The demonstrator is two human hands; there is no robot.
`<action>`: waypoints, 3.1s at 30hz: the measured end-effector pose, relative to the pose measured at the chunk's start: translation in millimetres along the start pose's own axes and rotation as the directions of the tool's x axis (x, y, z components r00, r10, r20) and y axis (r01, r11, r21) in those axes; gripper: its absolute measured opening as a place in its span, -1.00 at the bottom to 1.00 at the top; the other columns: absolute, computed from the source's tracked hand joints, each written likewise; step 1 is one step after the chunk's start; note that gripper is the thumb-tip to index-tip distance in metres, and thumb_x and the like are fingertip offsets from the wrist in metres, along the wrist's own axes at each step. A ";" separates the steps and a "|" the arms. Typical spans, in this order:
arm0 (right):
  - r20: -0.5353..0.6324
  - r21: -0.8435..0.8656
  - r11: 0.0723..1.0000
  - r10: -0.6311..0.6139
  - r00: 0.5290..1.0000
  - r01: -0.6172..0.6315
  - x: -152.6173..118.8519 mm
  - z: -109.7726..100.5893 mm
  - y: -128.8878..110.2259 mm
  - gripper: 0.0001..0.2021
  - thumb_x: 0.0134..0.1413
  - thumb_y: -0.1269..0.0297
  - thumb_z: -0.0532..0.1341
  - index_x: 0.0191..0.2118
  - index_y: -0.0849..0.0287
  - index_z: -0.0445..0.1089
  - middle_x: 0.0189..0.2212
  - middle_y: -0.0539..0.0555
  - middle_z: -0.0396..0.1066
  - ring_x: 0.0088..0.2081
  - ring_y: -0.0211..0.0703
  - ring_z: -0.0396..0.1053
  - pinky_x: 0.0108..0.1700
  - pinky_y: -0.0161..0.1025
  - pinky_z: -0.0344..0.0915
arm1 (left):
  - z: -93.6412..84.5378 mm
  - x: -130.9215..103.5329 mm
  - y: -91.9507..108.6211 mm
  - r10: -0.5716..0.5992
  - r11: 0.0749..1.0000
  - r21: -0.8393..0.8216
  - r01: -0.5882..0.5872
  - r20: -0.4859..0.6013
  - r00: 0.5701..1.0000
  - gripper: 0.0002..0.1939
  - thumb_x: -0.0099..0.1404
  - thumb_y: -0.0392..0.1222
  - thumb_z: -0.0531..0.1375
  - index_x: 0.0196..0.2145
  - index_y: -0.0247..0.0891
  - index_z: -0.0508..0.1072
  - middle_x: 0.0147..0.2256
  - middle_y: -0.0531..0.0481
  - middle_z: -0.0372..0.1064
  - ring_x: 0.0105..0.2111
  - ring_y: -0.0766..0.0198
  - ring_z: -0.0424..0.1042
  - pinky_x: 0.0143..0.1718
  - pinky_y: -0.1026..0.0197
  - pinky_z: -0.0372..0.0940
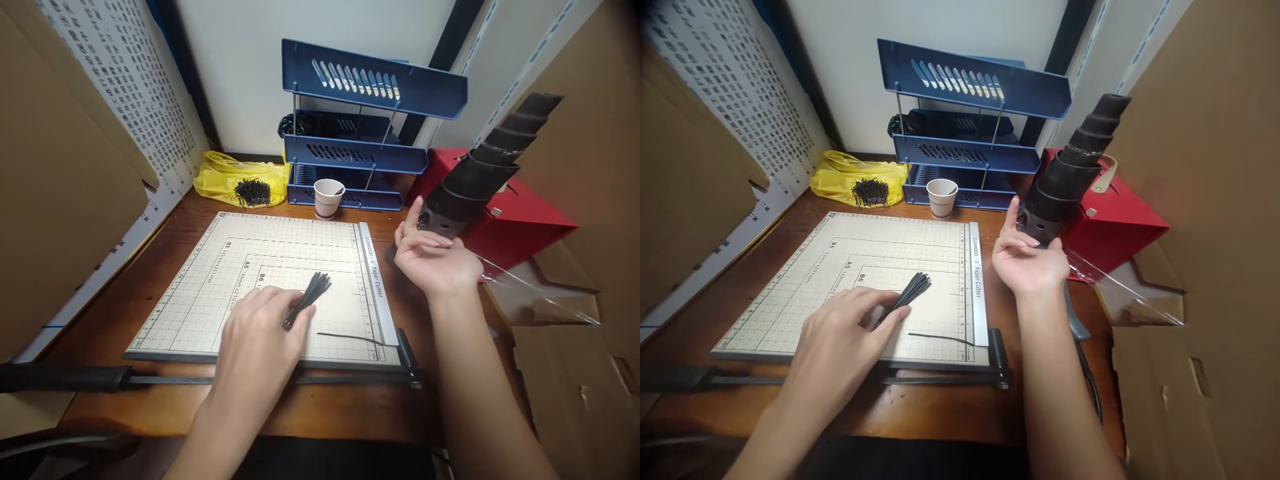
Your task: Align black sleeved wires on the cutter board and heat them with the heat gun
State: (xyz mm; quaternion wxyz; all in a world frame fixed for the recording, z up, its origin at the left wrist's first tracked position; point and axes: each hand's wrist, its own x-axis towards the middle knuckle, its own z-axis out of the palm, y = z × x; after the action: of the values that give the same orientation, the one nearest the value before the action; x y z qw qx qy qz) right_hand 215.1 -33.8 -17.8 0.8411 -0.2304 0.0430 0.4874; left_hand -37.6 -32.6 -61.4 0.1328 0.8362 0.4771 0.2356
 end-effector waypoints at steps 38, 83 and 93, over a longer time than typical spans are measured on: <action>0.282 -0.631 -0.676 0.257 0.924 0.380 -91.0 -44.2 26.8 -0.83 0.27 0.21 0.11 -0.14 -0.08 0.44 -0.49 -0.10 0.35 -0.45 -0.25 0.23 -0.37 -0.27 -0.02 | -2.7 -13.6 -19.8 0.141 0.990 -0.015 -0.141 0.032 0.990 -0.76 0.36 -0.05 0.24 -0.07 -0.18 0.44 -0.18 -0.03 0.46 -0.17 0.06 0.39 -0.16 0.03 0.24; 0.392 -0.477 -0.863 -0.038 0.919 0.168 -97.6 -51.2 42.4 -0.88 0.08 0.12 0.25 -0.38 -0.01 0.46 -0.69 -0.10 0.17 -0.63 -0.27 0.01 -0.50 -0.26 -0.15 | 2.4 -9.8 -7.0 0.053 0.997 -0.050 -0.054 -0.007 0.999 -0.81 0.38 -0.02 0.20 -0.29 -0.17 0.41 -0.32 0.00 0.44 -0.27 0.09 0.30 -0.22 0.01 0.18; 0.370 -0.557 -0.796 0.018 0.929 0.237 -92.1 -36.4 60.3 -0.79 0.11 0.08 0.23 -0.45 0.03 0.47 -0.71 -0.08 0.05 -0.62 -0.27 -0.05 -0.49 -0.24 -0.17 | 5.1 -2.3 1.1 0.047 0.997 -0.063 -0.042 0.087 0.995 -0.80 0.34 -0.15 0.14 -0.45 -0.15 0.38 -0.47 0.04 0.35 -0.38 0.15 0.27 -0.29 0.03 0.08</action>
State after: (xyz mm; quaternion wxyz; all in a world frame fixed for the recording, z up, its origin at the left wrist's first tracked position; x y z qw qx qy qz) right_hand 122.0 -97.9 -43.6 0.1367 -0.8293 -0.5384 0.0602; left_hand -35.1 -35.1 -65.9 0.1739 0.8517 0.4447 0.2158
